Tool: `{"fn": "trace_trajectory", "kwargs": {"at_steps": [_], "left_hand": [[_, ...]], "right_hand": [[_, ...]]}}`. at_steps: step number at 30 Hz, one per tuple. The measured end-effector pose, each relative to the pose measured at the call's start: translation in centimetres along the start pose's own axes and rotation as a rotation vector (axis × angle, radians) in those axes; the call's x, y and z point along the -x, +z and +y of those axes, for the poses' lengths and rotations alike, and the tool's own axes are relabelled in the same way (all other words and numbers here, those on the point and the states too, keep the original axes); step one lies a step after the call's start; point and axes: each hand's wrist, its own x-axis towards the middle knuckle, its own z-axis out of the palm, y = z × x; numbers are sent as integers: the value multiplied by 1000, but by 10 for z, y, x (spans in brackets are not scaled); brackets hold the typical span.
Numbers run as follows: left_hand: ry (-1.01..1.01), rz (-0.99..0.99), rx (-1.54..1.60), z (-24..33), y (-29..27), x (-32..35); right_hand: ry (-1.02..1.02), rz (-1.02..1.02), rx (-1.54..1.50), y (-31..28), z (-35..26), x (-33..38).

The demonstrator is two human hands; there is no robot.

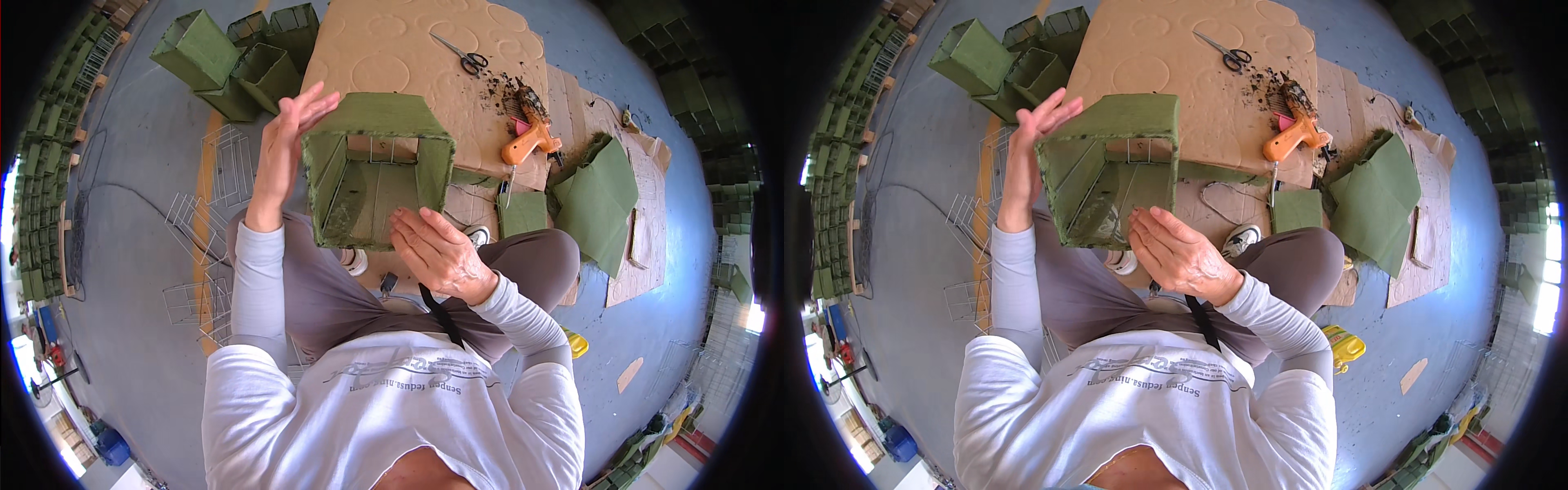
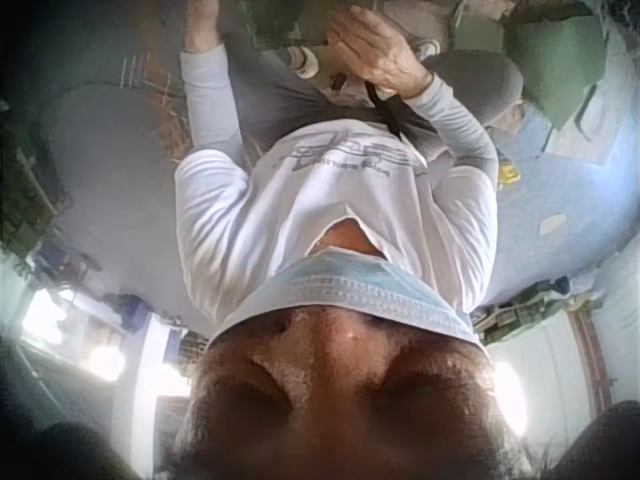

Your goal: The recorder uses a hot glue gun to secure green fabric lining to a wire mesh storage bin frame.

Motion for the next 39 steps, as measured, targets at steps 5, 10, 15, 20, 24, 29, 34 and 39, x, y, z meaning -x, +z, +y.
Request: {"fn": "trace_trajectory", "kwargs": {"at_steps": [5,10,15,20,24,29,34,39], "left_hand": [[369,-96,98,16,25,15],[296,-66,-123,19,44,26],[317,-83,-37,16,50,5],[334,57,281,21,54,-26],[78,295,374,-11,44,-34],[71,394,364,-47,39,-29],[-37,316,439,-74,66,-29],[12,414,245,-118,85,-17]], "right_hand": [[127,40,36,3,-2,-1],[193,49,7,-4,-2,-11],[229,61,59,-8,11,-18],[380,93,-71,-18,68,-43],[533,54,-24,-25,108,-77],[628,-150,-78,-41,118,-118],[648,-246,-36,-40,110,-139],[626,-457,-177,-33,99,-164]]}}
